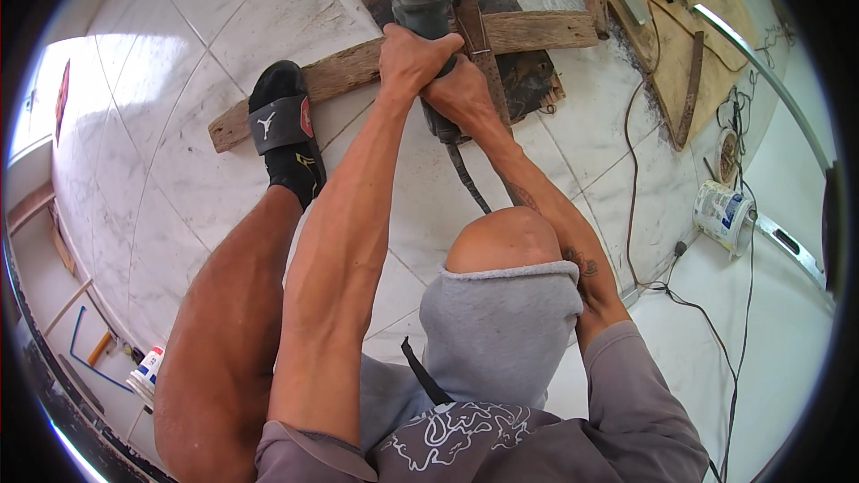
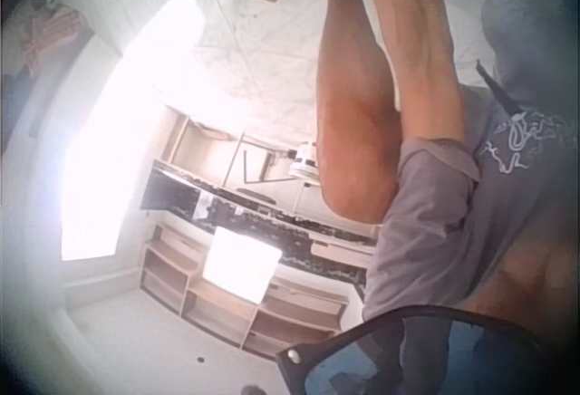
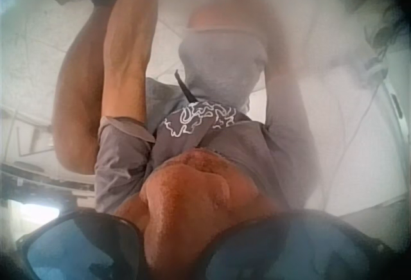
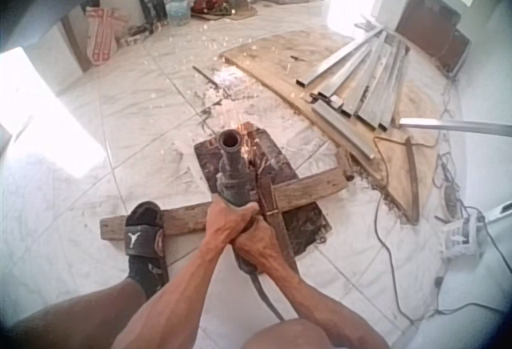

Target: The person uses an angle grinder to cut through a metal pipe, holding the pipe steady with their foot and adjusting the tool as sparks fly. During the process, the person picks up and puts on sunglasses.

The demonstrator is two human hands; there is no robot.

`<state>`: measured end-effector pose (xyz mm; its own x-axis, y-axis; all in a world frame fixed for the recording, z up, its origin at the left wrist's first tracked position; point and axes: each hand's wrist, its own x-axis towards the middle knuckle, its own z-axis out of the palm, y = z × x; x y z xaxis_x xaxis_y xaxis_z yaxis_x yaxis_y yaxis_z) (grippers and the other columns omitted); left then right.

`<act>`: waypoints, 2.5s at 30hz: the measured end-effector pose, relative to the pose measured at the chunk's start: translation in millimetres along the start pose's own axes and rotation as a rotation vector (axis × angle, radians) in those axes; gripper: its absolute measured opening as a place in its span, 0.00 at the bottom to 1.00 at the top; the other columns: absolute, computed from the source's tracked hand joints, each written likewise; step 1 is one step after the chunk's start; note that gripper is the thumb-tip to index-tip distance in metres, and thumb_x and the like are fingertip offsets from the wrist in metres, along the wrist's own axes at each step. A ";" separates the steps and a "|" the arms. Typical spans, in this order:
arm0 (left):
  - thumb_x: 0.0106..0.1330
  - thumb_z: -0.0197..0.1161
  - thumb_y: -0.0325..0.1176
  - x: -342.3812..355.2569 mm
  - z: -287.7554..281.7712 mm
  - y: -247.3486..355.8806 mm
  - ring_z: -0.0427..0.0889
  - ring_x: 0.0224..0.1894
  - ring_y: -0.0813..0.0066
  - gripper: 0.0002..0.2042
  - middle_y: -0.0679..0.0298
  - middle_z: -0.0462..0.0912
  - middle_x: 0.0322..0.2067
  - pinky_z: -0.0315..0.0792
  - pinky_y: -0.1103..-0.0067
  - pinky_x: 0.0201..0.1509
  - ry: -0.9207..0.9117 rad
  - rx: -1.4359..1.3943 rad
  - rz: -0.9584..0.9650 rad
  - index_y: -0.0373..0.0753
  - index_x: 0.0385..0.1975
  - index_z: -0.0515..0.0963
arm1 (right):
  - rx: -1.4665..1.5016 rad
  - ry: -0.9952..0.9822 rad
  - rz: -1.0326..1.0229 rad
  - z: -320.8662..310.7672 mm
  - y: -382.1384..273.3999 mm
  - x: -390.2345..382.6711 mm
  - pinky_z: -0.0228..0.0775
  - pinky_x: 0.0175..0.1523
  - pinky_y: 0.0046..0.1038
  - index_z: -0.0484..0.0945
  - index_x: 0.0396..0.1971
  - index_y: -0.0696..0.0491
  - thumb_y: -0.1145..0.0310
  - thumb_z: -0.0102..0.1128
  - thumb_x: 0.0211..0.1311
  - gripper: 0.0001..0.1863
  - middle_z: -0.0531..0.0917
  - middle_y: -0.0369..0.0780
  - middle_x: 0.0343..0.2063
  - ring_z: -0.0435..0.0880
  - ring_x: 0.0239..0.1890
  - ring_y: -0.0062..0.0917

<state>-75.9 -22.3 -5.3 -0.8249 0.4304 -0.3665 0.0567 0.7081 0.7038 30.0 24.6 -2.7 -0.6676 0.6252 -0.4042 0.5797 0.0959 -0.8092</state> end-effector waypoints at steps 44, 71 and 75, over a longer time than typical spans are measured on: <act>0.41 0.76 0.53 -4.6 0.1 -1.8 0.82 0.52 0.44 0.48 0.35 0.80 0.47 0.76 0.64 0.56 -0.091 -0.056 -0.040 0.16 0.52 0.65 | -0.022 -0.031 0.026 2.0 7.2 -2.6 0.75 0.49 0.34 0.80 0.45 0.62 0.54 0.71 0.49 0.30 0.87 0.50 0.38 0.87 0.44 0.38; 0.40 0.76 0.54 -7.9 -0.6 -0.3 0.83 0.50 0.44 0.49 0.35 0.81 0.46 0.77 0.66 0.56 -0.059 -0.060 -0.021 0.15 0.52 0.65 | 0.042 -0.037 0.020 0.5 2.8 -7.9 0.76 0.48 0.33 0.79 0.46 0.63 0.53 0.72 0.47 0.32 0.87 0.51 0.38 0.88 0.44 0.37; 0.39 0.75 0.54 -9.0 1.1 5.1 0.83 0.50 0.45 0.49 0.36 0.81 0.46 0.77 0.66 0.56 -0.073 -0.064 -0.020 0.15 0.52 0.65 | 0.040 0.012 -0.030 -3.9 4.9 -5.0 0.78 0.49 0.36 0.81 0.39 0.66 0.53 0.74 0.43 0.31 0.87 0.55 0.35 0.88 0.44 0.45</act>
<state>-67.5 -22.0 1.0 -0.7821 0.4581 -0.4224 0.0029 0.6806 0.7327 38.0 24.9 -3.0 -0.6788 0.6314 -0.3750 0.5404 0.0837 -0.8372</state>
